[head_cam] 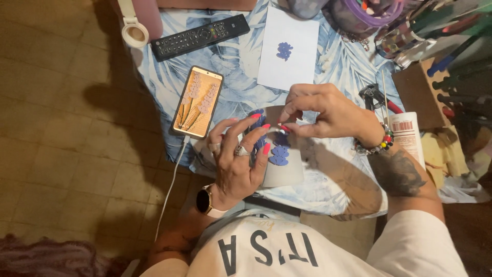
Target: Decorating a grey tumbler by gluing small blue floral-shaped cutouts onto its surface
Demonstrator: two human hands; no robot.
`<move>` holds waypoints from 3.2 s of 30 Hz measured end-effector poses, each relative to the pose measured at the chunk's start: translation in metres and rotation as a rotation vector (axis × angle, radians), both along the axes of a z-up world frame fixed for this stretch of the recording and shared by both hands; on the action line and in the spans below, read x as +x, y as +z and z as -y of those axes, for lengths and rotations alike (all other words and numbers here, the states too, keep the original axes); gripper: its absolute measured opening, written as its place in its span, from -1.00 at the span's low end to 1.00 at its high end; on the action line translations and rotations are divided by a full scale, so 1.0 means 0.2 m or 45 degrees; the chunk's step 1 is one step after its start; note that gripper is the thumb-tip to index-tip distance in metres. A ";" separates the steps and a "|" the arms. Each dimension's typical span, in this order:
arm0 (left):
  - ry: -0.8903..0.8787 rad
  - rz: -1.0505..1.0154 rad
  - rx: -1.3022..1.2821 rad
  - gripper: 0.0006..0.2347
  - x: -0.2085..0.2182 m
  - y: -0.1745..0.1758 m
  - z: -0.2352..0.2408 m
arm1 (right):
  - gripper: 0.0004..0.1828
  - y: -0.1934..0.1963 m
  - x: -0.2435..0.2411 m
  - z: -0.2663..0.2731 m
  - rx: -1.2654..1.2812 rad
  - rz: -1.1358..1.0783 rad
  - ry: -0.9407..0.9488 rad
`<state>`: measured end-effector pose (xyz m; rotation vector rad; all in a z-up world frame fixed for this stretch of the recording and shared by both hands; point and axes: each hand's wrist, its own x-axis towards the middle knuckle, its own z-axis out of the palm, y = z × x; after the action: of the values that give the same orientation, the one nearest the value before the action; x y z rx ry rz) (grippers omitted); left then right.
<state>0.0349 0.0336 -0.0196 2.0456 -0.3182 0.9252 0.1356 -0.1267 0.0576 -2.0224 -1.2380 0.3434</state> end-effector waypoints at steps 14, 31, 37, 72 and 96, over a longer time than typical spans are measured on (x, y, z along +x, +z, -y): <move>-0.924 -0.691 -1.258 -0.75 -0.07 0.19 0.09 | -0.95 0.06 -0.26 0.01 0.744 0.463 -0.093; -0.729 -0.612 -1.332 -0.89 -0.06 0.21 0.17 | -0.82 0.11 -0.32 0.11 0.775 0.446 -0.094; -0.790 -0.528 -1.366 -0.88 -0.05 0.23 0.19 | -0.81 0.09 -0.34 0.09 0.758 0.463 -0.128; -0.797 -0.677 -1.283 -0.86 0.04 0.20 0.18 | -0.90 0.03 -0.29 0.09 0.900 0.393 -0.188; -0.830 -0.548 -0.904 -0.75 0.06 0.27 0.16 | -0.90 -0.02 -0.16 0.11 0.961 0.487 -0.223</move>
<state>0.0462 0.0025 0.0341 1.2931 -0.3282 0.1358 0.1038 -0.1479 0.0529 -1.5358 -1.1568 -0.5498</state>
